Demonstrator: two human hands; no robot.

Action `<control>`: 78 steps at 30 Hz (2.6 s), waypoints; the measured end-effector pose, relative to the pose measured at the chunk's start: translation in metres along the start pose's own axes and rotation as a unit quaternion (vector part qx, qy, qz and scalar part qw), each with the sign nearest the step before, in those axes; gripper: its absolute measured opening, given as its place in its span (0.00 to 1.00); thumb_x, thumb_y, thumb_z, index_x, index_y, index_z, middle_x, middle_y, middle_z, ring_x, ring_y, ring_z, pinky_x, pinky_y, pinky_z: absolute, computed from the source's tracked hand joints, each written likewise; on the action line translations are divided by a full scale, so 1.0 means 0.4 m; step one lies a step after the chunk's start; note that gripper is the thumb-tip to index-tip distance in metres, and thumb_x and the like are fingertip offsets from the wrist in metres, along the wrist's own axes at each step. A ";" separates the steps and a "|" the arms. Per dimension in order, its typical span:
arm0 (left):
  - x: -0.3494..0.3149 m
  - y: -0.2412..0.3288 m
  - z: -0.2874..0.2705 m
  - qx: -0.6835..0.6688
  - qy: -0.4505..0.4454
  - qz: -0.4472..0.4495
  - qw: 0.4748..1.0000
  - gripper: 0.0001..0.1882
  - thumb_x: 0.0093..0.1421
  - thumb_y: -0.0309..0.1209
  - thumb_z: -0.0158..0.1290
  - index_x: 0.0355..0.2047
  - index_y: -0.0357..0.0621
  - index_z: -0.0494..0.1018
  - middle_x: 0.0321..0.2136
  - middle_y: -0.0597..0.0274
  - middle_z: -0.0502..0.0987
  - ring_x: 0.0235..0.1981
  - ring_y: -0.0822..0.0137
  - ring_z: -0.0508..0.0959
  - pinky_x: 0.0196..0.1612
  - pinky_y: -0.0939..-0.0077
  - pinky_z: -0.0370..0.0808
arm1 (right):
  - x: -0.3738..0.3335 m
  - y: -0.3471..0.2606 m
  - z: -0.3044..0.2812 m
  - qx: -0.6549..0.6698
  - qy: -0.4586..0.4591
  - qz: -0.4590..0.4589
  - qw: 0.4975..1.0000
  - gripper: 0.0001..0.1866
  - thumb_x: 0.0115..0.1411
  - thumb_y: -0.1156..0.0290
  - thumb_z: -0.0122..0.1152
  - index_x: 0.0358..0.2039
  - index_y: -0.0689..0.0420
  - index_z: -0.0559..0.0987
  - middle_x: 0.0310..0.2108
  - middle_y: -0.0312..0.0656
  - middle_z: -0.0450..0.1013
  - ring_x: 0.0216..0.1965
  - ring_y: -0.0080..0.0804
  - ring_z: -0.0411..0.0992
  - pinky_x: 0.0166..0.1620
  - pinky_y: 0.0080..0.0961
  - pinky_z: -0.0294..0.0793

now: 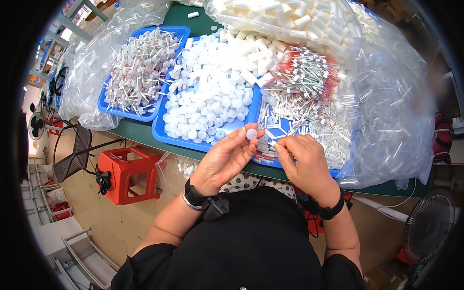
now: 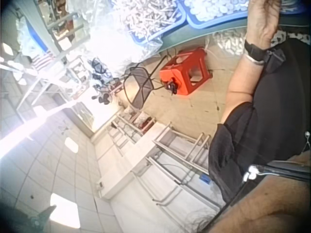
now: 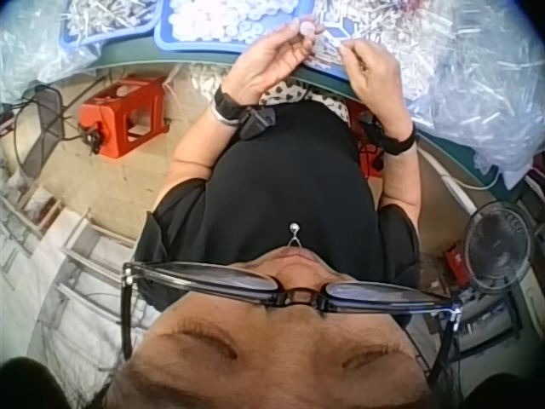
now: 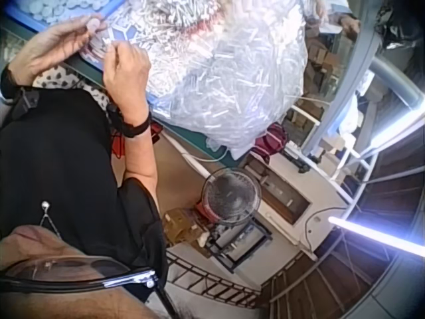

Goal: The person repeatedly picks up small white plastic caps and clear plastic tubes from blue trays on a table. They insert the tubes into the caps by hand and place the assembled units into a separate tray. The process is continuous and repetitive throughout the video.

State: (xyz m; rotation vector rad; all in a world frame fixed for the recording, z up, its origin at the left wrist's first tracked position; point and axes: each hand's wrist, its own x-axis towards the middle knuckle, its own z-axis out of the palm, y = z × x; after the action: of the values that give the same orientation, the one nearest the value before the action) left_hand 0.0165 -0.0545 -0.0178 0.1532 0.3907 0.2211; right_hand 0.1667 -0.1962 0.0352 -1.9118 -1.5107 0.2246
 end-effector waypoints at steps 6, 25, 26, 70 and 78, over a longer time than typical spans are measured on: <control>-0.007 -0.010 0.009 0.130 0.008 0.043 0.991 0.18 0.67 0.29 0.52 0.54 0.33 0.69 0.44 0.56 0.77 0.43 0.72 0.78 0.50 0.81 0.77 | 0.006 -0.007 -0.009 -0.034 -0.004 -0.035 0.999 0.02 0.57 0.76 0.62 0.29 0.58 0.76 0.21 0.40 0.69 0.23 0.40 0.67 0.31 0.36 0.64; -0.001 -0.040 -0.007 0.143 -0.007 0.042 0.989 0.17 0.68 0.32 0.52 0.54 0.36 0.71 0.38 0.62 0.79 0.39 0.73 0.80 0.46 0.79 0.78 | 0.005 0.012 0.039 0.242 -0.041 0.192 0.950 0.10 0.69 0.69 0.52 0.38 0.64 0.77 0.22 0.40 0.74 0.24 0.23 0.72 0.29 0.22 0.70; -0.003 -0.033 -0.006 0.159 -0.007 0.065 0.985 0.17 0.68 0.32 0.52 0.54 0.36 0.71 0.38 0.62 0.79 0.39 0.73 0.80 0.46 0.79 0.77 | 0.015 0.026 0.034 0.261 -0.043 0.203 0.943 0.11 0.70 0.69 0.51 0.39 0.63 0.77 0.23 0.41 0.74 0.24 0.23 0.72 0.30 0.22 0.71; -0.010 -0.025 0.004 0.242 0.009 0.032 0.970 0.21 0.67 0.32 0.54 0.58 0.37 0.69 0.38 0.63 0.79 0.38 0.76 0.79 0.41 0.82 0.75 | 0.022 0.021 0.022 0.376 -0.123 0.256 0.882 0.08 0.69 0.73 0.50 0.43 0.64 0.74 0.26 0.42 0.76 0.23 0.25 0.77 0.27 0.20 0.75; -0.021 0.146 0.032 0.293 0.054 0.232 0.926 0.16 0.65 0.31 0.56 0.51 0.39 0.74 0.38 0.67 0.78 0.34 0.75 0.76 0.38 0.80 0.73 | 0.027 0.001 0.021 0.197 -0.034 0.113 0.973 0.14 0.69 0.72 0.51 0.53 0.62 0.69 0.32 0.44 0.79 0.28 0.30 0.78 0.34 0.24 0.77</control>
State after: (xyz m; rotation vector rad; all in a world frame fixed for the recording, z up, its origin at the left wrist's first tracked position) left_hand 0.0032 -0.0017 0.0081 0.8318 0.5209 0.5807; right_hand 0.1661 -0.1831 0.0314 -1.7609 -1.1800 0.6476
